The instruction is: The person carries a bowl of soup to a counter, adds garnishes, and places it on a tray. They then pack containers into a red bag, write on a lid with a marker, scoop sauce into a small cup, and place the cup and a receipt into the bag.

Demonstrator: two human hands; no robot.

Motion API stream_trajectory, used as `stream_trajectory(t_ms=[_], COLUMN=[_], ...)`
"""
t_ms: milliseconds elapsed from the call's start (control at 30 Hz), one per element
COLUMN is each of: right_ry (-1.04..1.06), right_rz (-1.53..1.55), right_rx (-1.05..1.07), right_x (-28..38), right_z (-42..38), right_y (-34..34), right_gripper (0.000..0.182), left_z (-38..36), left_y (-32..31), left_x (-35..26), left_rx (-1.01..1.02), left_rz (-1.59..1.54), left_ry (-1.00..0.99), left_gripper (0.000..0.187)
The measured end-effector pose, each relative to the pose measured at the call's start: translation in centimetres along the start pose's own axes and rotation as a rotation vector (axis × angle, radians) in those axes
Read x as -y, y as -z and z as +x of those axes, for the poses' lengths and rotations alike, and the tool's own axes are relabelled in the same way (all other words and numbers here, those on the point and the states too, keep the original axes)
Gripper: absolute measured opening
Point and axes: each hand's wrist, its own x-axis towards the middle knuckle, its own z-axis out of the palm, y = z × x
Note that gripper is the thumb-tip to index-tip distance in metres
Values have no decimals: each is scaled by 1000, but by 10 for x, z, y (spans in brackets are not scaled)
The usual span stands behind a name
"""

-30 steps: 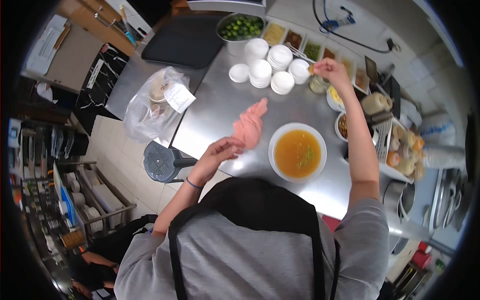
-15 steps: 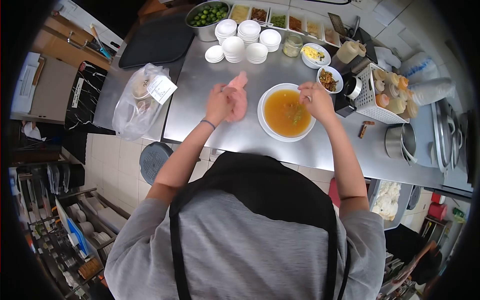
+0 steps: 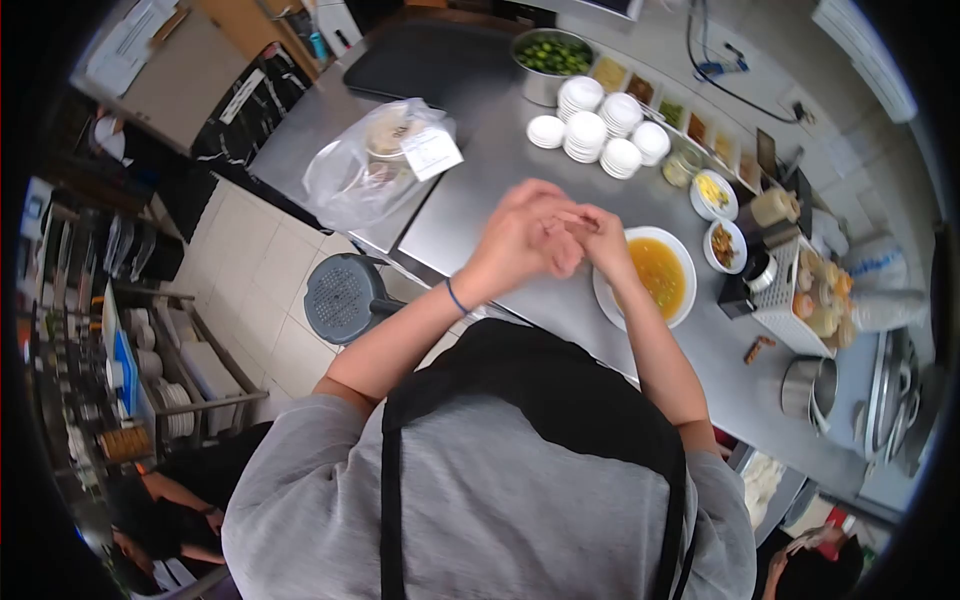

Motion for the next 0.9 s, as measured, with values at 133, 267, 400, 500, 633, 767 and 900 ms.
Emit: stream_trajectory(t_ms=[133,267,400,500,633,767,900], right_ry=[319,266,293,198,-61,-7,20], right_rz=[-700,-1141,-1214,-1062,7,-160,-311], right_rx=[-18,72,12,204,156,223,128], right_x=[8,-68,-69,-126,24,82,117], right_z=[31,60,29,22,-47,-106,-161], right_y=[-12,-40,-77,-76,-83,-46,-2], right_gripper=[26,28,24,23,22,22,24], left_z=[18,31,36,32,35,36,32], left_y=[24,16,17,17,29,13,-8], left_x=[-106,-180,-213,-227,-243,-258,-275], left_rx=[495,642,703,793,1009,1041,1064], left_rz=[-730,-1281,-1534,-1703,-2148,-2126,-2119], left_ry=[-191,-362,-426,-522,-203,-265,-303], left_gripper=[18,14,14,14,36,35,34])
